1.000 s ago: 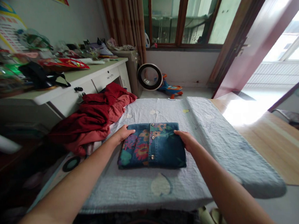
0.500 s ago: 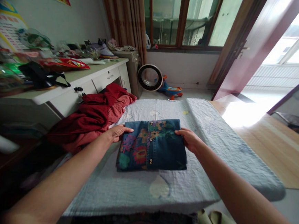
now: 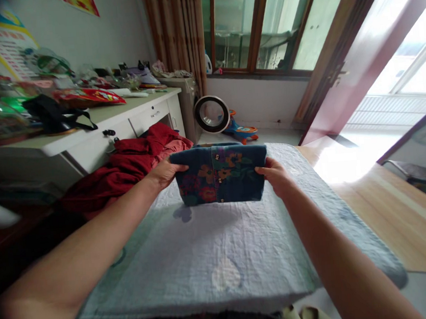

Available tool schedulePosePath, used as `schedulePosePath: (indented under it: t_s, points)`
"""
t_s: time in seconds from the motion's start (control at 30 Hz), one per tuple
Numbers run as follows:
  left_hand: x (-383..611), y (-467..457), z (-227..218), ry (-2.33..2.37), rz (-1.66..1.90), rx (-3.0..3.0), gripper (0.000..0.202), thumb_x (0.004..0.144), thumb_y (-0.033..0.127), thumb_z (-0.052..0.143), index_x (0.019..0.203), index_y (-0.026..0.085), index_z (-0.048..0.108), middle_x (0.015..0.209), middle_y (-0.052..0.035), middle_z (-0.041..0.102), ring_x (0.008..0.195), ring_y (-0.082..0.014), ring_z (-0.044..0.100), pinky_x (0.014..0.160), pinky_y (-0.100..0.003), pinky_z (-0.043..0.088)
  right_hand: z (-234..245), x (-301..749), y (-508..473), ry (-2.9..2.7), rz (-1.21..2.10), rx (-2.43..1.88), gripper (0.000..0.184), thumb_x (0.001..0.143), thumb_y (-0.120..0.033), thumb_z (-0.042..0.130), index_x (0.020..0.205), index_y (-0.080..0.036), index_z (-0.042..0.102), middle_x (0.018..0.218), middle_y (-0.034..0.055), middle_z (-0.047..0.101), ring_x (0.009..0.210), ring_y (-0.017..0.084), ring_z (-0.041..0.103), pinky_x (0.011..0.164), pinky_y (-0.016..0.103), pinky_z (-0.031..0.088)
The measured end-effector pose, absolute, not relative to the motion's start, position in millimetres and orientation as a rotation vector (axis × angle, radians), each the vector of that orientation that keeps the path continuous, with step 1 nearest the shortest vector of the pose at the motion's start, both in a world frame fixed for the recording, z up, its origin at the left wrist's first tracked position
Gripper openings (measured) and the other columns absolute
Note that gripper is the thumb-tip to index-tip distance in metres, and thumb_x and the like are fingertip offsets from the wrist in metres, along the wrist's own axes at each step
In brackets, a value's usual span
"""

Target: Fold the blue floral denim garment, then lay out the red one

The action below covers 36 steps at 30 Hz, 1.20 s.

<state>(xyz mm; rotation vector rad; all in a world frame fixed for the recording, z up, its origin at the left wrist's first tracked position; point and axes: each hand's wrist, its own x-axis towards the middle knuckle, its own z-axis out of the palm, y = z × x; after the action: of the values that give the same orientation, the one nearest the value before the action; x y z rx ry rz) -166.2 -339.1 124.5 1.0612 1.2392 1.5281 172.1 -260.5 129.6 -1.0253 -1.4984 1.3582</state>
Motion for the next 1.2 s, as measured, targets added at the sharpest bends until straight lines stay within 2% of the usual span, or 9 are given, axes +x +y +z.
schedulePosePath:
  t_s: [0.13,0.23,0.37,0.53,0.67,0.77,0.9,1.1,1.2]
  points:
    - [-163.7,-331.5,125.2,1.284,1.661,1.413,0.056,0.056,0.021,0.077,0.11,0.014,0.066,0.105,-0.0036,0.068,0.103,-0.0234,0.062,0.094,-0.036,0.049,122.0,164.0,-242.5,-1.436,1.117,-0.987,0.035,0.051,-0.03,0.075,0.082,-0.02,0.061,0.076,-0.0033,0.065,0.073,0.016,0.055,0.074,0.03,0.044]
    - [-158.9,-340.9,114.1,1.337,1.631,1.539,0.056,0.065,0.025,0.072,0.118,0.015,0.063,0.106,-0.0044,0.068,0.102,-0.0222,0.062,0.089,-0.031,0.049,100.6,162.7,-242.0,-1.425,0.927,-1.052,0.031,0.055,-0.035,0.073,0.079,-0.021,0.059,0.071,-0.0041,0.061,0.073,0.016,0.052,0.075,0.03,0.042]
    - [-151.5,-372.4,89.5,1.485,1.477,1.577,0.051,0.07,0.028,0.069,0.119,0.018,0.063,0.103,-0.0033,0.069,0.095,-0.0203,0.064,0.086,-0.029,0.05,66.5,172.0,-264.5,-1.464,0.864,-1.068,0.028,0.061,-0.034,0.068,0.085,-0.021,0.061,0.077,-0.0024,0.061,0.075,0.016,0.054,0.073,0.028,0.043]
    - [-145.1,-419.0,63.1,1.648,1.295,1.764,0.036,0.081,0.034,0.061,0.116,0.023,0.068,0.11,-0.0056,0.067,0.108,-0.0246,0.059,0.099,-0.035,0.044,36.4,187.2,-310.3,-1.508,0.87,-1.113,0.029,0.068,-0.028,0.059,0.096,-0.023,0.061,0.089,0.0025,0.068,0.081,0.019,0.061,0.076,0.03,0.047]
    - [-145.7,-446.0,46.4,1.671,1.112,1.898,0.033,0.085,0.027,0.053,0.114,0.022,0.068,0.111,-0.0075,0.066,0.11,-0.0252,0.056,0.101,-0.039,0.043,19.0,198.1,-341.3,-1.482,0.981,-1.204,0.044,0.063,-0.026,0.06,0.106,-0.022,0.058,0.084,0.002,0.07,0.072,0.018,0.063,0.068,0.03,0.049]
    - [-153.2,-458.4,40.3,1.574,0.813,2.062,0.048,0.075,0.011,0.052,0.119,0.024,0.065,0.121,-0.0043,0.064,0.117,-0.0242,0.052,0.106,-0.04,0.04,10.3,213.0,-354.6,-1.471,1.099,-1.313,0.043,0.063,-0.031,0.061,0.105,-0.019,0.061,0.081,0.0034,0.07,0.064,0.018,0.061,0.058,0.029,0.047]
    - [-157.3,-462.1,53.3,1.513,0.564,2.177,0.068,0.06,0.003,0.049,0.124,0.024,0.06,0.129,-0.0026,0.06,0.122,-0.0236,0.05,0.108,-0.04,0.04,21.0,227.6,-360.2,-1.574,0.884,-1.515,0.036,0.069,-0.033,0.054,0.099,-0.017,0.067,0.078,0.005,0.069,0.066,0.019,0.061,0.06,0.031,0.046]
    - [-106.9,-440.2,82.2,1.644,0.796,2.301,0.031,0.083,0.017,0.053,0.113,0.018,0.064,0.119,-0.0071,0.064,0.116,-0.0237,0.054,0.107,-0.042,0.04,65.2,181.1,-365.9,-1.76,0.584,-1.286,0.028,0.083,-0.04,0.052,0.093,-0.02,0.068,0.089,0.0062,0.07,0.076,0.019,0.062,0.072,0.032,0.048]
    - [-75.5,-431.3,71.3,1.622,0.702,2.424,0.032,0.09,0.024,0.054,0.12,0.018,0.061,0.133,-0.0093,0.059,0.125,-0.0245,0.05,0.111,-0.043,0.036,66.3,147.4,-366.6,-1.961,0.559,-1.176,0.026,0.086,-0.038,0.053,0.099,-0.021,0.068,0.099,0.0061,0.069,0.087,0.019,0.062,0.081,0.032,0.047]
